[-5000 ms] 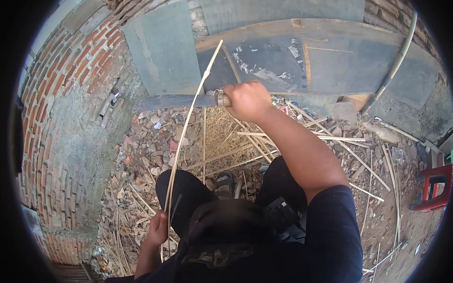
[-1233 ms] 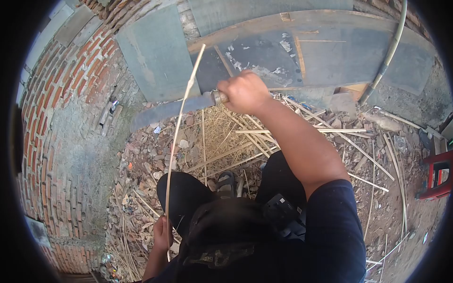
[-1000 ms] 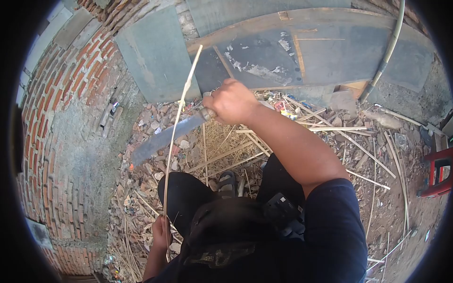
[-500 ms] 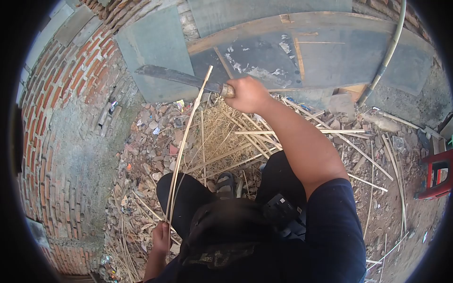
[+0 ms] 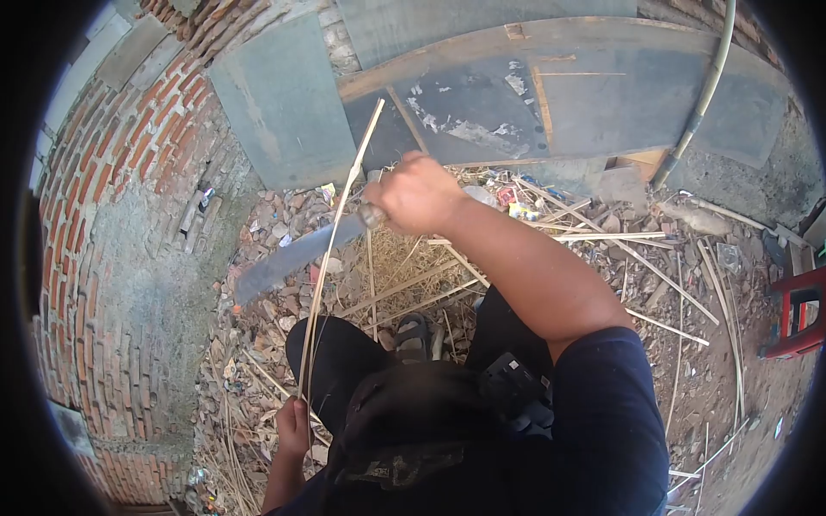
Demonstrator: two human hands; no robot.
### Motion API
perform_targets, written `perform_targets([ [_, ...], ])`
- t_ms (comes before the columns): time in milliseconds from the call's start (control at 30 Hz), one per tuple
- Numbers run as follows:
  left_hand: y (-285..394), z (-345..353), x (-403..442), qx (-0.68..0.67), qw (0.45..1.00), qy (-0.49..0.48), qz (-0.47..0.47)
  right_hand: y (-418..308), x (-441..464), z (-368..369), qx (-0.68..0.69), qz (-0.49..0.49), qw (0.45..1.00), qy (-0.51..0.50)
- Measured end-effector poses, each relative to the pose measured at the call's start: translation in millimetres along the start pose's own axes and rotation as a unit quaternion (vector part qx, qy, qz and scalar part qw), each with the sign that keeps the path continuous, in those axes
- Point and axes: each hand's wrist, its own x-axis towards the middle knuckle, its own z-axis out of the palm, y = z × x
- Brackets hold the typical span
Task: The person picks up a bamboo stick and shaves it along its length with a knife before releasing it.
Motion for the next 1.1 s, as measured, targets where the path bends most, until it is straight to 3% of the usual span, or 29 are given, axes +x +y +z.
perform_targets([
  [100,-18.3,-12.9,-15.6,0.027,0.999,0.036,0.004,33.2,-7.8,-0.5,0.028,0.193,0.981,0.015],
  [167,-34.0,-18.2,-32.7,0.011,0.999,0.032,-0.025,60.5,-14.0,-4.6,0.049,0.397,0.917,-0.004],
  [267,-29.2,-18.4,-39.1,0.034,0.998,0.03,-0.032,90.7,-39.0,-4.4,0.048,0.485,0.872,0.038],
  [367,-31.9,-13.2,-35.6,0.074,0.996,0.036,-0.021,100.1,-49.9,-1.5,0.066,0.503,0.861,0.046],
  [733,-16.2,-11.6,-4.8,0.128,0.984,0.124,0.002,88.2,-40.9,-1.8,0.059,0.421,0.905,-0.033],
  [867,-20.3,-12.3,-6.1,0.09,0.987,0.123,-0.041,92.0,-45.8,9.0,0.064,0.418,0.906,-0.034],
  [1000,-3.8,2.1,-12.5,-0.096,0.99,0.048,-0.092,95.4,-50.2,13.2,0.066,0.422,0.903,-0.041],
  [1100,-3.4,15.8,-22.2,-0.095,0.992,0.015,-0.086,95.9,-50.8,16.3,0.062,0.421,0.904,-0.037],
])
